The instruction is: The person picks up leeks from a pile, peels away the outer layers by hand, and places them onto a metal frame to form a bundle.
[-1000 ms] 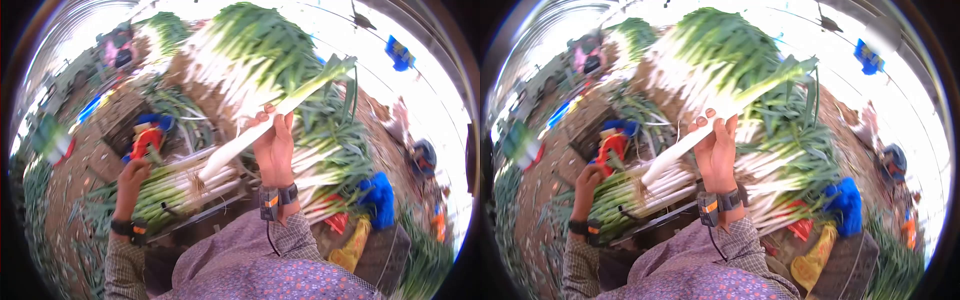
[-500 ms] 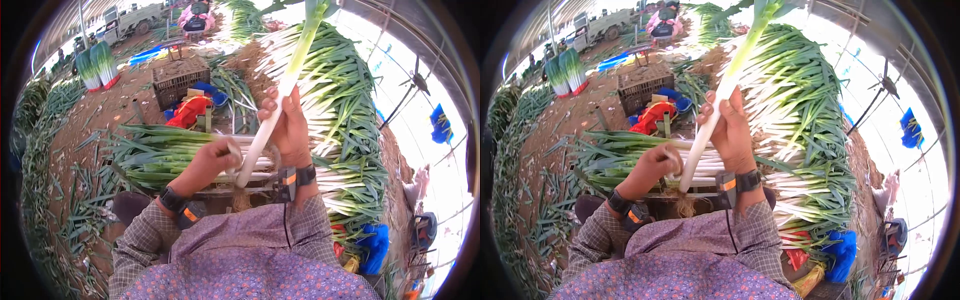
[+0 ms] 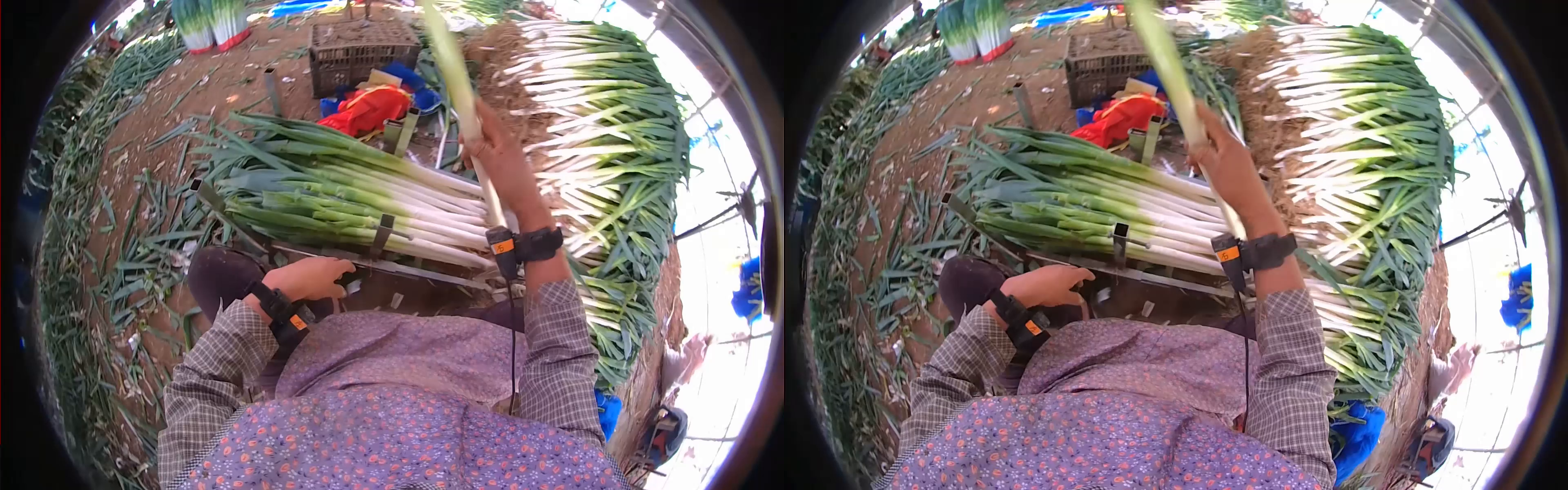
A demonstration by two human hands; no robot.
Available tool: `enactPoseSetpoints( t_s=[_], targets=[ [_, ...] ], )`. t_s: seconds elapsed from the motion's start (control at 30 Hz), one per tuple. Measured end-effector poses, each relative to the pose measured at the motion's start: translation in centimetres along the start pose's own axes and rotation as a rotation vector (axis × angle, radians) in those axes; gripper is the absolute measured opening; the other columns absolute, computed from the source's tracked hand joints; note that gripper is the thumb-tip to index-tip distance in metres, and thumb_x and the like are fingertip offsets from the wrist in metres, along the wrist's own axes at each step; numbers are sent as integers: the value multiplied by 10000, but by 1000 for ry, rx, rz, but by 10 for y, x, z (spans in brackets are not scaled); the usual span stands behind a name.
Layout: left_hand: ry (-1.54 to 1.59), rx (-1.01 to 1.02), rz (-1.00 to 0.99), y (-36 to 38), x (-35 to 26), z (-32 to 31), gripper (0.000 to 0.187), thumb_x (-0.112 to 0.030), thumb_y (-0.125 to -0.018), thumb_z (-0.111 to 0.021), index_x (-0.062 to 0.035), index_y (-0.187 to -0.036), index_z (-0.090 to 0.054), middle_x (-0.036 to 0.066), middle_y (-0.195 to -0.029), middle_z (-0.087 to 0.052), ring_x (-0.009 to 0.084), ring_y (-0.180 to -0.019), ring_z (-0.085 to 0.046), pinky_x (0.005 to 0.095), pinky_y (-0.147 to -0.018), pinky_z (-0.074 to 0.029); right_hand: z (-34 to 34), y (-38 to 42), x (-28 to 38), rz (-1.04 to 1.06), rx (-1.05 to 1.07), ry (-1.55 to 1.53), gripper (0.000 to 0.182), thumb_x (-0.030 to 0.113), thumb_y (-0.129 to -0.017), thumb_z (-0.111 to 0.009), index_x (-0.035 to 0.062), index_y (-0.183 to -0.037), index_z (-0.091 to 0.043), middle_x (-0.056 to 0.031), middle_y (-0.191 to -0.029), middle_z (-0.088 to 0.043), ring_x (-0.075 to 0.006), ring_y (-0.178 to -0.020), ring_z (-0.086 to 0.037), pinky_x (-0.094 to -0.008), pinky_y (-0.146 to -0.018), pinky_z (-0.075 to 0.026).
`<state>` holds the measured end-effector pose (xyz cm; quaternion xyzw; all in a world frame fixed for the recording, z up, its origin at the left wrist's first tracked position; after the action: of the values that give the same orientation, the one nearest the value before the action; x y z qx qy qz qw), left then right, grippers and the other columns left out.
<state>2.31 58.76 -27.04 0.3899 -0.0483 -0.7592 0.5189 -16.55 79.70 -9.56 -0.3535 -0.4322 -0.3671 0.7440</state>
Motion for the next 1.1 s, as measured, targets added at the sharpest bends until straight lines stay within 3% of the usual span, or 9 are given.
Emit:
enactPoseSetpoints(
  t_s=[0.1, 0.23, 0.4, 0.5, 0.63, 0.83, 0.87, 0.97, 1.1],
  targets=[
    [13, 33, 17, 1, 13, -8, 562, -211, -837, -669, -56, -1347, -490, 191, -1179, -626, 386, -1068, -598, 451, -904, -484, -42, 6, -57, 348, 18, 273, 564, 18, -859, -581, 138, -1404, -496, -162, -1185, -643, -247, -957, -637, -334, -871, -504],
    [30, 51, 42, 3, 16, -10, 501, -215, -832, -666, -54, -1290, -542, 187, -1141, -641, 371, -1035, -614, 435, -884, -490, -109, 48, -147, 116, 344, 485, 529, -25, -836, -548, 168, -1329, -565, -165, -970, -623, -357, -915, -584, -427, -840, -476],
    [84, -46, 101, -10, 30, 16, 319, -173, -816, -638, -17, -1094, -632, 174, -1050, -665, 367, -979, -626, 423, -839, -499, -131, 79, -173, 188, 307, 621, 551, -5, -814, -573, 161, -1339, -539, -154, -920, -591, -349, -899, -566, -448, -817, -463],
    [123, -188, 214, -30, 69, 15, 321, -150, -814, -617, -3, -1100, -623, 188, -1001, -665, 379, -960, -625, 439, -829, -497, -115, 78, -156, 226, 250, 564, 589, 19, -793, -626, 132, -1358, -505, -163, -953, -600, -358, -905, -566, -446, -826, -463],
    [100, -868, 169, -39, 84, 24, 383, -67, -811, -538, 35, -1180, -540, 304, -1095, -577, 468, -948, -593, 498, -845, -491, -101, 75, -133, 182, 259, 460, 574, 15, -783, -639, 128, -1335, -531, -162, -971, -603, -360, -932, -562, -439, -840, -460],
    [157, -853, 382, -84, 88, 1, 430, 11, -828, -462, 15, -1258, -473, 311, -1172, -524, 492, -1064, -529, 509, -873, -490, -110, 78, -142, 211, 293, 522, 518, -11, -776, -613, 143, -1270, -594, -141, -911, -612, -359, -890, -567, -441, -812, -466],
    [140, -982, 287, -65, 70, 6, 363, 20, -845, -469, -9, -1203, -519, 282, -1155, -535, 458, -1074, -538, 500, -876, -488, -112, 84, -154, 209, 296, 540, 523, -19, -776, -604, 149, -1271, -593, -139, -911, -612, -358, -884, -568, -441, -809, -467],
    [199, -751, 61, -30, 52, -15, 304, 23, -830, -510, -34, -1123, -567, 232, -1137, -555, 440, -1014, -569, 480, -851, -495, -110, 100, -188, 183, 328, 565, 534, -37, -772, -573, 168, -1265, -598, -134, -904, -612, -356, -867, -570, -438, -805, -468],
    [39, -837, 56, -12, 27, 49, 411, 30, -768, -606, -47, -1171, -580, 133, -1161, -597, 339, -1099, -560, 407, -918, -475, -92, 118, -199, 173, 343, 593, 514, -29, -781, -560, 158, -1257, -609, -152, -933, -633, -370, -893, -583, -442, -822, -470]
  ],
)
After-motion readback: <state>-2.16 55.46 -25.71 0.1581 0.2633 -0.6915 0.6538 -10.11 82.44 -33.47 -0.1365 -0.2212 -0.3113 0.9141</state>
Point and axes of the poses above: each hand's wrist, its own y-axis away from the middle knuckle, its own z-axis out of the back of the hand, x = y × z, the point moved 8 cm from there along -y, towards the middle knuckle
